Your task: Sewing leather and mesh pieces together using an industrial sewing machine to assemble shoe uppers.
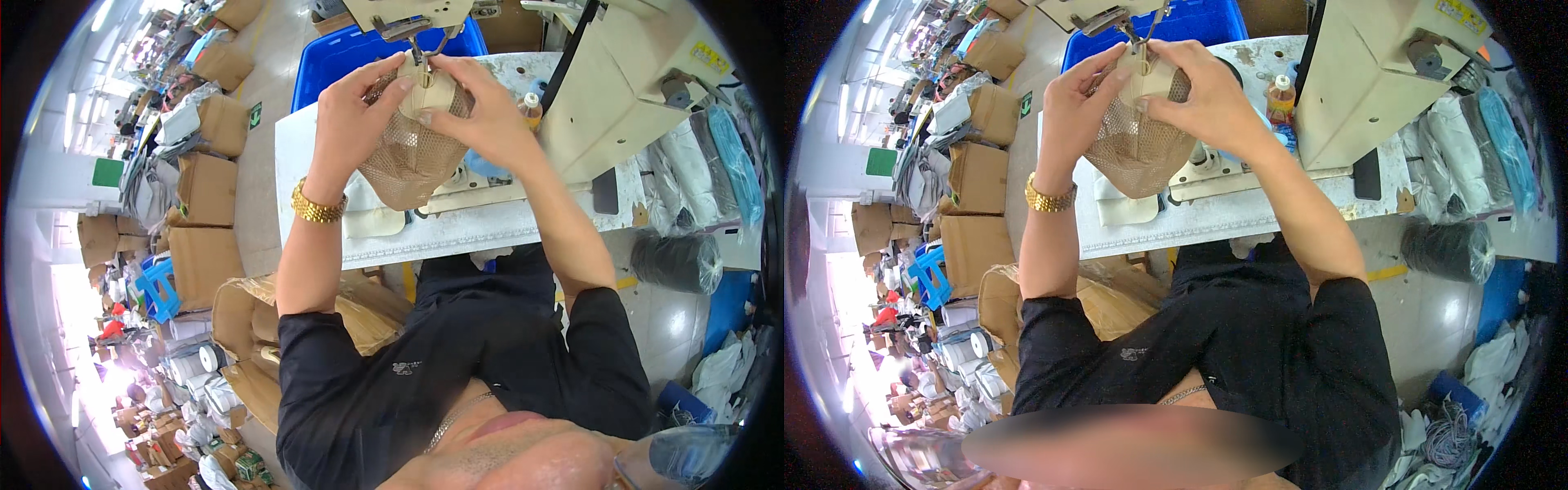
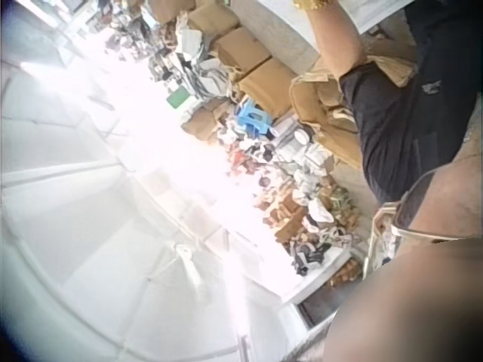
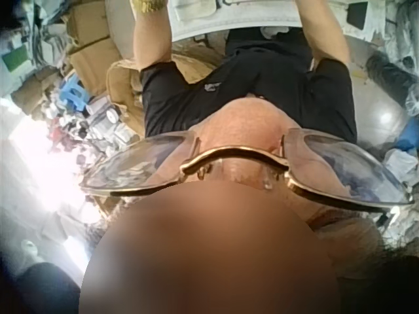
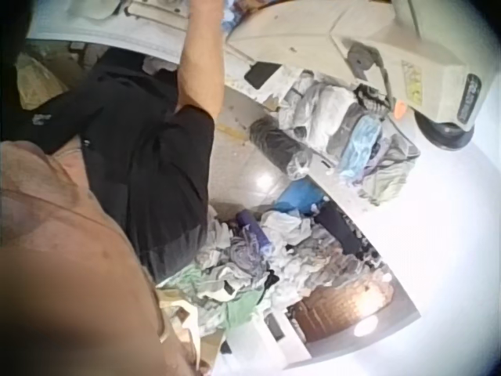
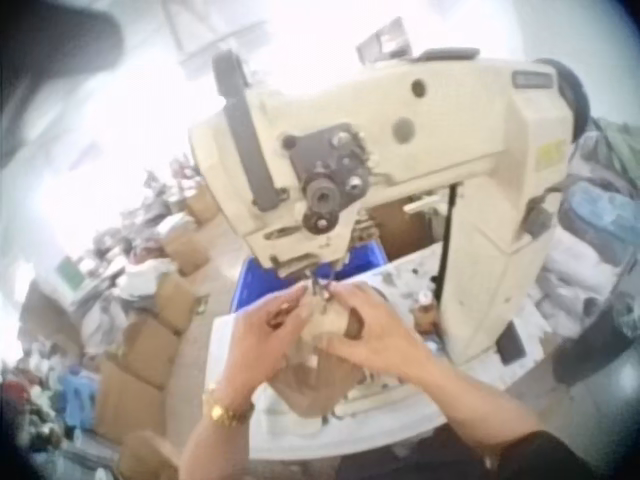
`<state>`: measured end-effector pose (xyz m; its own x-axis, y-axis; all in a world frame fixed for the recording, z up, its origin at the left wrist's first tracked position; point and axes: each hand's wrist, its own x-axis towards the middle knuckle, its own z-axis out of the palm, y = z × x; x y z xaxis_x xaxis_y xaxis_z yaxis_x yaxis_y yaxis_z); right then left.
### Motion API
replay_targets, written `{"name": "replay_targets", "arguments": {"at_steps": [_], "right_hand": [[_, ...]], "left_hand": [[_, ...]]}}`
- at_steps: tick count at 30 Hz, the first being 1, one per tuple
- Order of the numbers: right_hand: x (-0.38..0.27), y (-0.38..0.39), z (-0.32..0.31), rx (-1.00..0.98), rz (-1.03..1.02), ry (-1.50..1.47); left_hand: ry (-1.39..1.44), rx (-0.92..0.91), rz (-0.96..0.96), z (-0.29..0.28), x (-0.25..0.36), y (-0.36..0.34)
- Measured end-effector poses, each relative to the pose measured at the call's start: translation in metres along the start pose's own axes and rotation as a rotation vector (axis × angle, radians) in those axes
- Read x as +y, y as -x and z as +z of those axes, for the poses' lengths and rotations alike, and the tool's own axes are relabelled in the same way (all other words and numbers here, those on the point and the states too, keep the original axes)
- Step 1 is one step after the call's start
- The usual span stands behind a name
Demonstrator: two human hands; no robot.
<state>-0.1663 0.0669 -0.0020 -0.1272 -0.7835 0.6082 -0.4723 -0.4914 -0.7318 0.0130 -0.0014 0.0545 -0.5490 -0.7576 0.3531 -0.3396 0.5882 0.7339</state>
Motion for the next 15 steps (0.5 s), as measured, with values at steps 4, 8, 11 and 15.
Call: {"name": "replay_targets", "arguments": {"at_steps": [4, 8, 11, 15], "right_hand": [[0.000, -0.016, -0.006, 0.016, 0.094, -0.080], [-0.003, -0.032, -0.003, 0.008, 0.265, -0.214], [0.012, -0.029, 0.010, 0.148, 0.181, -0.344], [0.019, -0.020, 0.005, 0.118, 0.180, -0.425]], "left_hand": [[-0.057, 0.099, 0.100, 0.005, 0.006, 0.005], [-0.213, 0.099, 0.157, 0.002, 0.012, 0.007], [-0.251, 0.065, 0.099, 0.002, 0.023, 0.010], [-0.376, 0.113, 0.210, 0.006, 0.022, 0.013]]}}
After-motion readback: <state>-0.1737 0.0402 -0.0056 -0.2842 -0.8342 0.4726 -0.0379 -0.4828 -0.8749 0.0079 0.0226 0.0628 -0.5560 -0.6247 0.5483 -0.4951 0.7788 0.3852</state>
